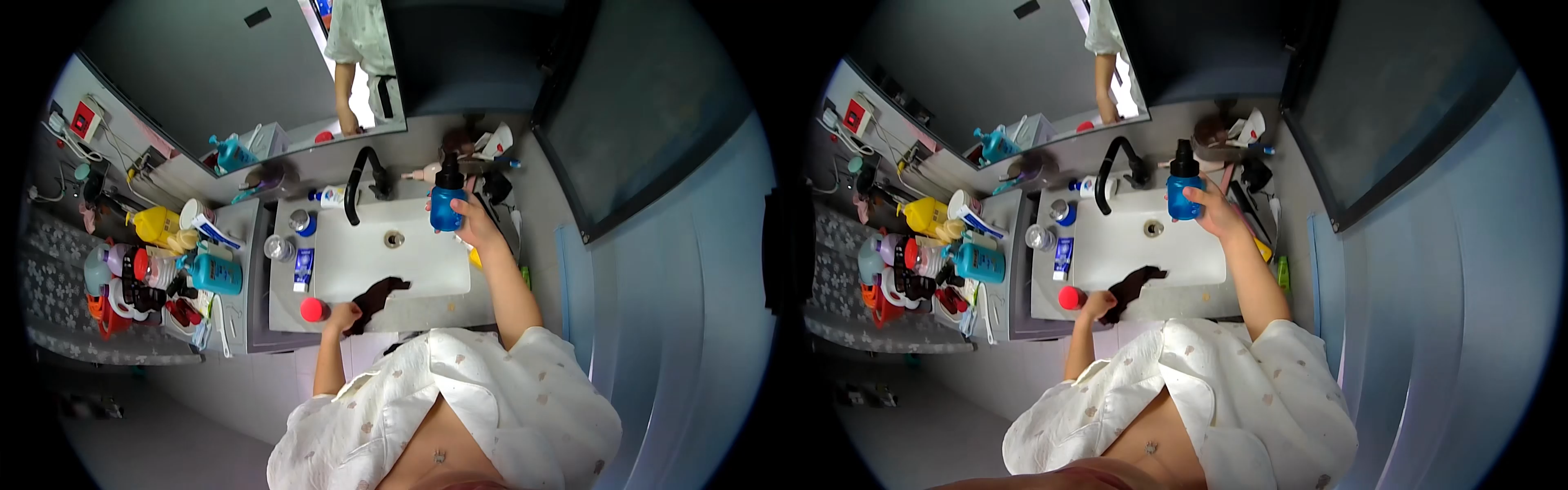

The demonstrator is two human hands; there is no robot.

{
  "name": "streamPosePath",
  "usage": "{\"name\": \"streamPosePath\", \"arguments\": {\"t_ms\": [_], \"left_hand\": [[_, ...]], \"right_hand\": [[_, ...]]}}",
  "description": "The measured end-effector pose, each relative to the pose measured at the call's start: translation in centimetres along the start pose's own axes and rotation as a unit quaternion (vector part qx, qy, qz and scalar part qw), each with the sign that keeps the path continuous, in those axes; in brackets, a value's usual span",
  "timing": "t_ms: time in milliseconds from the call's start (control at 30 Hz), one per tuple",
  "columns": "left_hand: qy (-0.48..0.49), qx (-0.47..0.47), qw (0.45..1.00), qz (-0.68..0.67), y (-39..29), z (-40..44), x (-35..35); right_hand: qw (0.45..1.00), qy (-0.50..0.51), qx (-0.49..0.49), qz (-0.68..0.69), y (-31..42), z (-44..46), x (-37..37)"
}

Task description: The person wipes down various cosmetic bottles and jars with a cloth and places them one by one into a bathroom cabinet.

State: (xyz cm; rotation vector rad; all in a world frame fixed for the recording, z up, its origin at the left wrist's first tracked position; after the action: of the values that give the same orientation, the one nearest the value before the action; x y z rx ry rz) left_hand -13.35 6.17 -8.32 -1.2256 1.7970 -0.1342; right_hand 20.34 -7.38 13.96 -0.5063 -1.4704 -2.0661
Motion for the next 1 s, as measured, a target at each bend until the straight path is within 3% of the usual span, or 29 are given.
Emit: {"name": "streamPosePath", "arguments": {"t_ms": [100,200,233,300,367,500,567,633,767,833,1000], "left_hand": [[-0.071,-0.061,0.995,-0.027,-0.2,-0.2,0.0],[-0.091,-0.137,0.983,0.082,-4.1,-1.6,-2.2],[-0.112,-0.121,0.983,0.086,-6.0,-2.0,-3.4],[-0.209,0.095,0.973,0.024,-10.8,-2.0,-6.8],[-0.197,0.188,0.953,-0.136,-19.6,-3.7,-11.7],[-0.330,0.429,0.830,-0.139,-34.0,-7.9,-19.2],[-0.386,0.473,0.790,-0.056,-39.1,-9.2,-22.0],[-0.417,0.509,0.747,-0.097,-42.3,-9.1,-24.4],[-0.507,0.536,0.674,-0.033,-47.3,-11.0,-29.6],[-0.534,0.529,0.660,0.004,-49.5,-11.4,-32.4],[-0.656,0.479,0.558,0.171,-54.7,-14.0,-38.6]], "right_hand": [[0.998,-0.018,-0.058,-0.007,2.1,0.8,1.3],[0.994,-0.042,-0.073,-0.063,3.8,1.7,1.6],[0.993,-0.035,-0.084,-0.076,4.5,2.0,2.0],[0.990,-0.042,-0.093,-0.102,5.4,2.6,2.2],[0.964,-0.117,-0.104,-0.215,6.4,3.5,1.6],[0.946,-0.047,-0.159,-0.279,11.6,6.0,6.6],[0.933,-0.030,-0.182,-0.310,14.0,7.3,8.9],[0.892,-0.058,-0.248,-0.373,16.5,8.8,10.6],[0.822,-0.070,-0.261,-0.502,22.9,10.9,14.5],[0.797,-0.070,-0.273,-0.535,26.0,12.3,15.8],[0.694,-0.081,-0.317,-0.641,33.8,15.4,18.7]]}}
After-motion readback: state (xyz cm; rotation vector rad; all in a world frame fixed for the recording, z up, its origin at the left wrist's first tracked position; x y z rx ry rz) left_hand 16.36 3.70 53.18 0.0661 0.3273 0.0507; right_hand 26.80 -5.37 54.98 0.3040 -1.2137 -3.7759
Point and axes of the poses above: each hand's wrist, its own z-axis towards the middle knuckle, its own x-axis out of the palm, y = z × x, the point moved 2 cm from there along z, towards the middle knuckle, and after that the axes turned 14 degrees about y, right-handed, at the moved point
